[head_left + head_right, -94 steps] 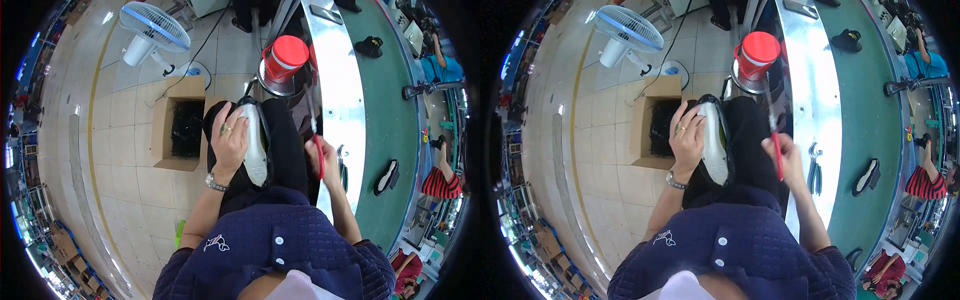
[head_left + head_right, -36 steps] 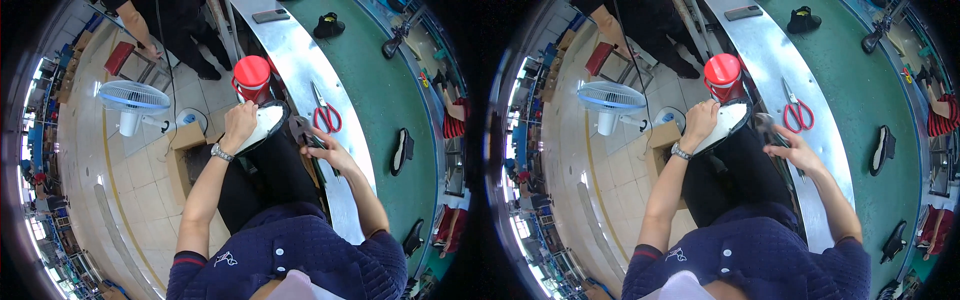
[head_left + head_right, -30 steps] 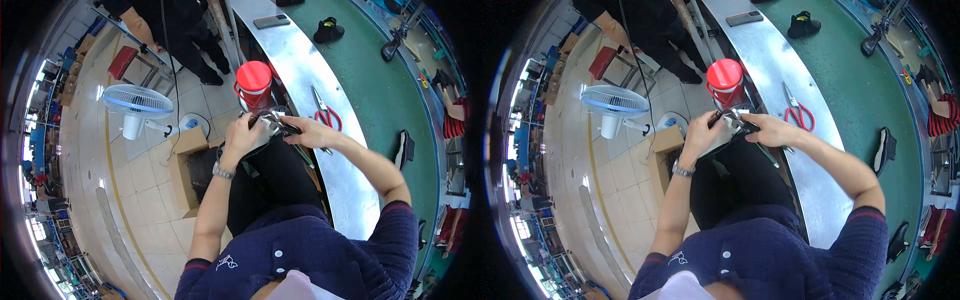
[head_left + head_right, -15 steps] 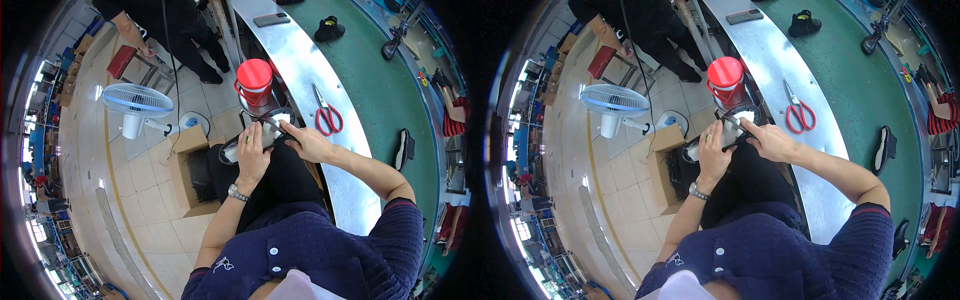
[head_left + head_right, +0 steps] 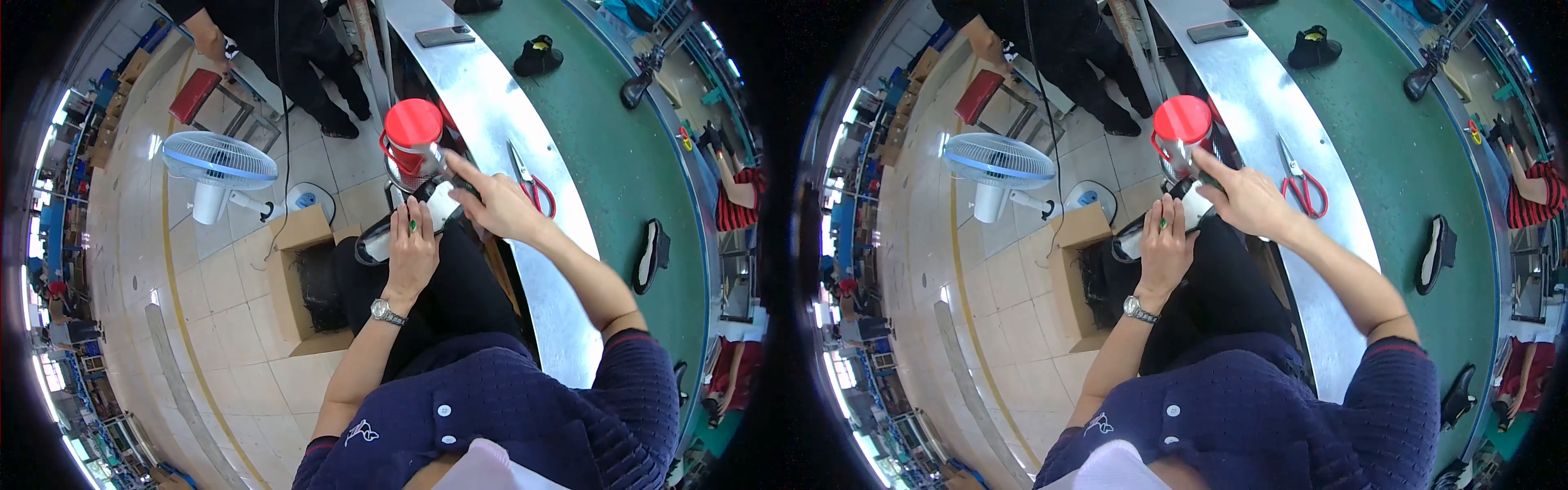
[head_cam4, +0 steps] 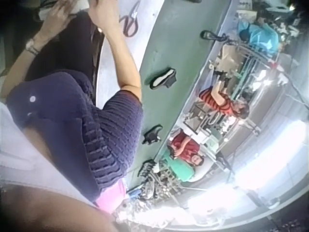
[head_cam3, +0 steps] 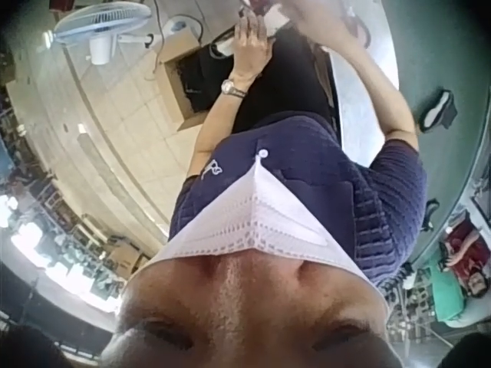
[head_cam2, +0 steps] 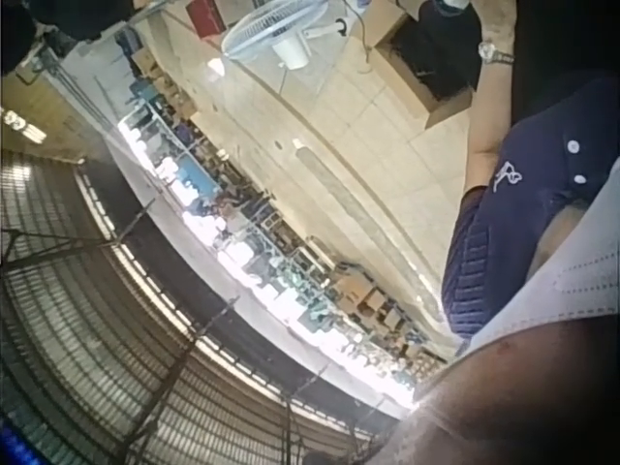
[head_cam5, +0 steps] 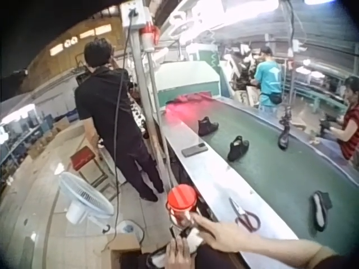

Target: Manually assemble and finish a shoe upper by trimming excess material and smoothing edges.

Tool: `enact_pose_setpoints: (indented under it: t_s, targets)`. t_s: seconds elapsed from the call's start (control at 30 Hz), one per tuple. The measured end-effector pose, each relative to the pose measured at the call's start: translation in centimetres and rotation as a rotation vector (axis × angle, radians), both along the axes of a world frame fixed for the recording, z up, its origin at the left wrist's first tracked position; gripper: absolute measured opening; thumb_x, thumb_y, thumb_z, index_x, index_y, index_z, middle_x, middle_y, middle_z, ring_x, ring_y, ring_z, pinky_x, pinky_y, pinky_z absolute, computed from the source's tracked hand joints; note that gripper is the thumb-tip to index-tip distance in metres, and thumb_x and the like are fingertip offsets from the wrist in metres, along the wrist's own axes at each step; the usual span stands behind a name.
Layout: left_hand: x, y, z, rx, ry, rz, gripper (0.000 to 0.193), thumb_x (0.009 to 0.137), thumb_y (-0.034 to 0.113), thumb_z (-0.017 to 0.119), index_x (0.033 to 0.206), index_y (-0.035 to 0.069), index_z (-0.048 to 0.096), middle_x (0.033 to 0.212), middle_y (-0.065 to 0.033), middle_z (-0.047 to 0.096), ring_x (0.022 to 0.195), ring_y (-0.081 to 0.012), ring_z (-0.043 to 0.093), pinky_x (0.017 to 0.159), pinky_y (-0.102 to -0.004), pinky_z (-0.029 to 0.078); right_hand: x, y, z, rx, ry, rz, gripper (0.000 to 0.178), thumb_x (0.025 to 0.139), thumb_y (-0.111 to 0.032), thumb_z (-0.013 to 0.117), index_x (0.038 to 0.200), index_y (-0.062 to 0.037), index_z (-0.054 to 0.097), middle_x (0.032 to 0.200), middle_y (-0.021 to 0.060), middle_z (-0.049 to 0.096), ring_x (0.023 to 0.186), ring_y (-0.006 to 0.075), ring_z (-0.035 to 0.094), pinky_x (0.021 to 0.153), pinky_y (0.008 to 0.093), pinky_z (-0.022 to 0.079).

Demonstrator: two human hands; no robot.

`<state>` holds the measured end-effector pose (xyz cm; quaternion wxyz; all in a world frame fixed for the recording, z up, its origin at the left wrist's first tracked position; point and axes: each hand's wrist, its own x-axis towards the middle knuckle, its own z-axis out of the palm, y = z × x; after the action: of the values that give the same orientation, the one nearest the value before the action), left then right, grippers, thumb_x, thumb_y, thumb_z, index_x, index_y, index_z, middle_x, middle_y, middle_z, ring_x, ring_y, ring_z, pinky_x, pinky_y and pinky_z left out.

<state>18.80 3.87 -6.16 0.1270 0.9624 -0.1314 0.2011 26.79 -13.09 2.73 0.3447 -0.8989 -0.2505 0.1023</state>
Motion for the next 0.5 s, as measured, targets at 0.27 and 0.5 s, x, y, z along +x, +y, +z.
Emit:
enact_pose_setpoints:
  t_s: [0.27,0.5]
  targets:
    - [0.0,0.1,-0.3,-0.028,0.018,0.006,0.063,0.076,0.019,0.072,0.127,-0.009,0.050,0.131,-0.0275,0.050,0.120,-0.0399,0.050,0.103,-0.0458,0.039,0.2,0.0,-0.2,-0.141,0.018,-0.011,0.058,0.091,-0.023,0.056,0.144,-0.0159,0.033,0.080,0.0278,0.064,0.074,0.0477,0.062,0.069,0.0553,0.047]
    - [0.2,0.1,-0.5,-0.041,0.048,-0.011,0.061,0.082,0.018,0.065,0.131,-0.013,0.044,0.133,-0.0317,0.046,0.124,-0.0430,0.046,0.108,-0.0470,0.034,0.0,0.2,-1.2,-0.209,-0.030,0.012,0.055,0.091,-0.022,0.056,0.142,-0.0147,0.035,0.076,0.0276,0.063,0.072,0.0475,0.061,0.067,0.0560,0.046]
